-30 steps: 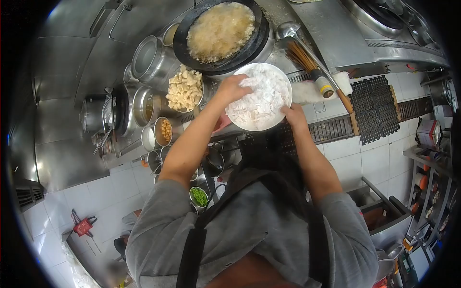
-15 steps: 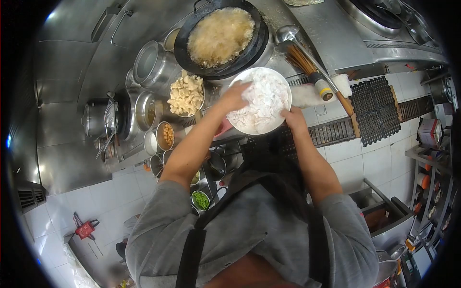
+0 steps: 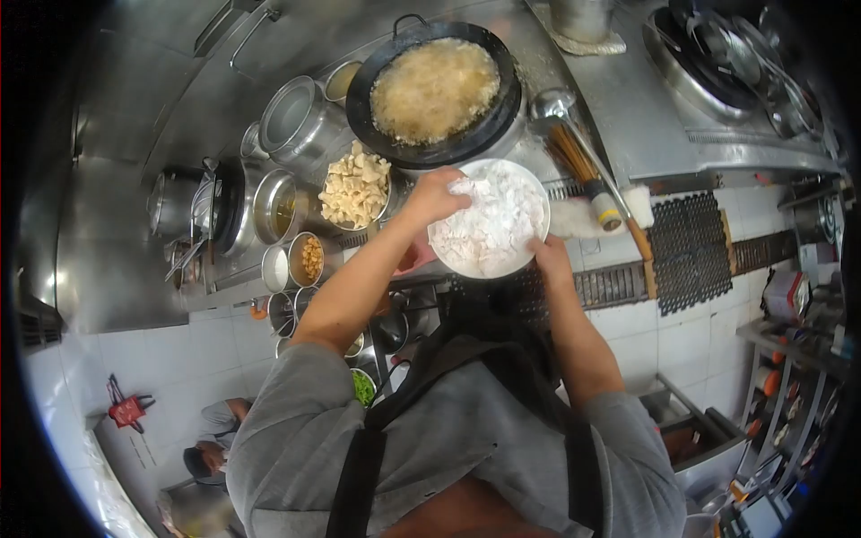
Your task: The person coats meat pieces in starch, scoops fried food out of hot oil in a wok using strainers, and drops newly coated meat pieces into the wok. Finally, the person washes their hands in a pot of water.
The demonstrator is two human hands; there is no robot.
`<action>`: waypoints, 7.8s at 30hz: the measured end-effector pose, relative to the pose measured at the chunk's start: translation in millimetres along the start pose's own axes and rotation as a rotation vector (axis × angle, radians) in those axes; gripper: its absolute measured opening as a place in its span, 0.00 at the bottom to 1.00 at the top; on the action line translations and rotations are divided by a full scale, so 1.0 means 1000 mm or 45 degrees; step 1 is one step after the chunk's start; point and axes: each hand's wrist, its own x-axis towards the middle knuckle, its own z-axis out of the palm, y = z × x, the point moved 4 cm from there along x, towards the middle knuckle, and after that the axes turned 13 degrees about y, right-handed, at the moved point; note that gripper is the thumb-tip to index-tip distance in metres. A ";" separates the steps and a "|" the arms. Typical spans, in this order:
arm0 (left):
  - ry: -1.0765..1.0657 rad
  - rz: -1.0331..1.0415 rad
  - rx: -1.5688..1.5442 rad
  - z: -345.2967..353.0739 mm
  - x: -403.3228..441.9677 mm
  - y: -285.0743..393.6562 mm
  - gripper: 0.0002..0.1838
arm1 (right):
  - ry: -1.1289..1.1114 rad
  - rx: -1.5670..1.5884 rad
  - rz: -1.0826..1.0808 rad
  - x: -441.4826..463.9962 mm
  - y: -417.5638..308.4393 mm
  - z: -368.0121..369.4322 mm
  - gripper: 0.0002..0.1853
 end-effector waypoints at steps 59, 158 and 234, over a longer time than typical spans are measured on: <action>-0.434 0.156 0.509 0.056 -0.056 0.032 0.35 | -0.012 0.082 0.120 0.001 0.003 0.002 0.22; 0.286 0.489 0.519 -0.104 0.104 0.112 0.25 | -0.022 -0.101 0.037 0.012 0.014 -0.001 0.24; 0.038 -0.321 0.110 0.033 -0.038 -0.007 0.22 | -0.018 -0.028 0.048 0.001 0.003 -0.002 0.24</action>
